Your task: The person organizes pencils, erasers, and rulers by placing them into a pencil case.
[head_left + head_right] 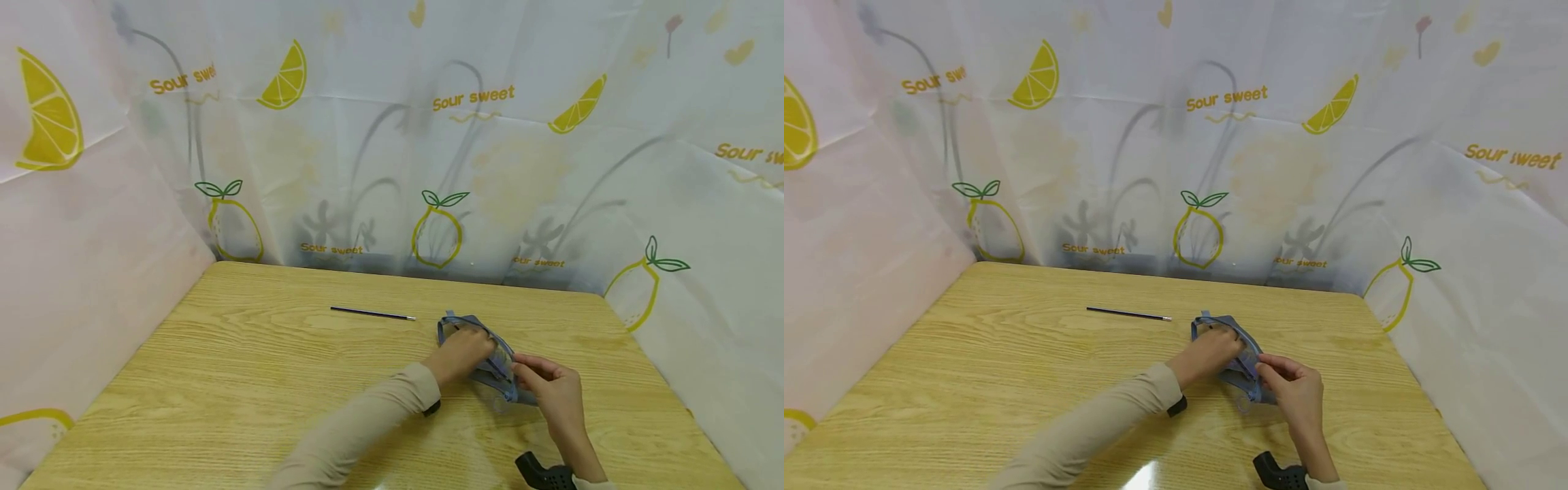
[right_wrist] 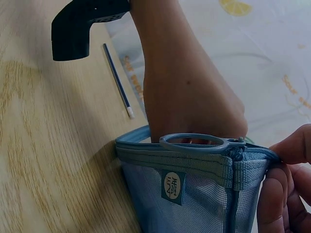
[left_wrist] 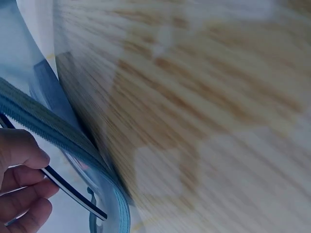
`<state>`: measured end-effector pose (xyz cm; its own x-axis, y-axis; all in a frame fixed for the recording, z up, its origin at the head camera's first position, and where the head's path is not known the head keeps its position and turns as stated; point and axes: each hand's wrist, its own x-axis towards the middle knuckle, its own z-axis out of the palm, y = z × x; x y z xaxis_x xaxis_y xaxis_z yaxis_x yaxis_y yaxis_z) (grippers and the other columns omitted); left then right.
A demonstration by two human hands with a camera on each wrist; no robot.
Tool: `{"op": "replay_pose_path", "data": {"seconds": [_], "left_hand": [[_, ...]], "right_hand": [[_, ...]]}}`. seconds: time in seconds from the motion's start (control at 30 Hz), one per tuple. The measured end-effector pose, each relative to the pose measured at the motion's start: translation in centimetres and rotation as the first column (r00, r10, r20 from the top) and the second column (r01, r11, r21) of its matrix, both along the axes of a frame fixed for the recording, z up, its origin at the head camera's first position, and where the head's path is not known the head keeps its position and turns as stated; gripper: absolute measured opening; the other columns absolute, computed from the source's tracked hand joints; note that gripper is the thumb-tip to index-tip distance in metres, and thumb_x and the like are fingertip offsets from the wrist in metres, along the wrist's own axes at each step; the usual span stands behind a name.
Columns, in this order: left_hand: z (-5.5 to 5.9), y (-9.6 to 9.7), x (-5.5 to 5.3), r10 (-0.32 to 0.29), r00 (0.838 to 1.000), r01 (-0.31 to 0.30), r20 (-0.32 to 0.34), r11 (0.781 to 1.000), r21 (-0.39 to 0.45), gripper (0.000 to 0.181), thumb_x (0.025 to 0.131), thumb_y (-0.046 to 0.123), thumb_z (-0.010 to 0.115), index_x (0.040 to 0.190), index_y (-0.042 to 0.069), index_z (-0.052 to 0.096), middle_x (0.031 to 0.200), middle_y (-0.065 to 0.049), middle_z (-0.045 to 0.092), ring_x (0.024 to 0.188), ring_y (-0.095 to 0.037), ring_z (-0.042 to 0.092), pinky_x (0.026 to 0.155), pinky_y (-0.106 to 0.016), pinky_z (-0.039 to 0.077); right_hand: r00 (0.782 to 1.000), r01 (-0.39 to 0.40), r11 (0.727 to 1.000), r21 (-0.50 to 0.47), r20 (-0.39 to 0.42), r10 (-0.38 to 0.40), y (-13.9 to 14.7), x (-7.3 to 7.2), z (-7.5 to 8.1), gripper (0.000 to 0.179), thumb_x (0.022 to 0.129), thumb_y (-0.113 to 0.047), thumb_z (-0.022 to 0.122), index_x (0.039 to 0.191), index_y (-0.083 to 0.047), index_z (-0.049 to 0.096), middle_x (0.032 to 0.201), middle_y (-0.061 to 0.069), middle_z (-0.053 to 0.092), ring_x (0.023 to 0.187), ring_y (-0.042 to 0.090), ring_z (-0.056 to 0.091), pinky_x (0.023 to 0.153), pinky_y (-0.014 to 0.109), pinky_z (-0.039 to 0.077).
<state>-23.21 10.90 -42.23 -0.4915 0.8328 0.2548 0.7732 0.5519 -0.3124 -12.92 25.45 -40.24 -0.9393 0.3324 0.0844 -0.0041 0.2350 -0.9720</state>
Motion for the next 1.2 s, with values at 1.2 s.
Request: {"op": "replay_pose_path", "data": {"seconds": [1.2], "left_hand": [[0.0,0.3,0.7,0.074,0.997,-0.074,-0.002,0.997,0.005,0.016,0.099,0.024,0.058,0.101,0.025,0.073,0.089,0.007,0.067,0.074,-0.008,0.061,0.06,-0.023,0.049]], "right_hand": [[1.0,-0.01,1.0,0.0,0.008,0.01,0.1,0.1,0.1,0.025,0.089,-0.006,0.071,0.107,0.01,0.069,0.086,-0.003,0.07,0.071,0.013,0.066,0.065,0.028,0.055]]}}
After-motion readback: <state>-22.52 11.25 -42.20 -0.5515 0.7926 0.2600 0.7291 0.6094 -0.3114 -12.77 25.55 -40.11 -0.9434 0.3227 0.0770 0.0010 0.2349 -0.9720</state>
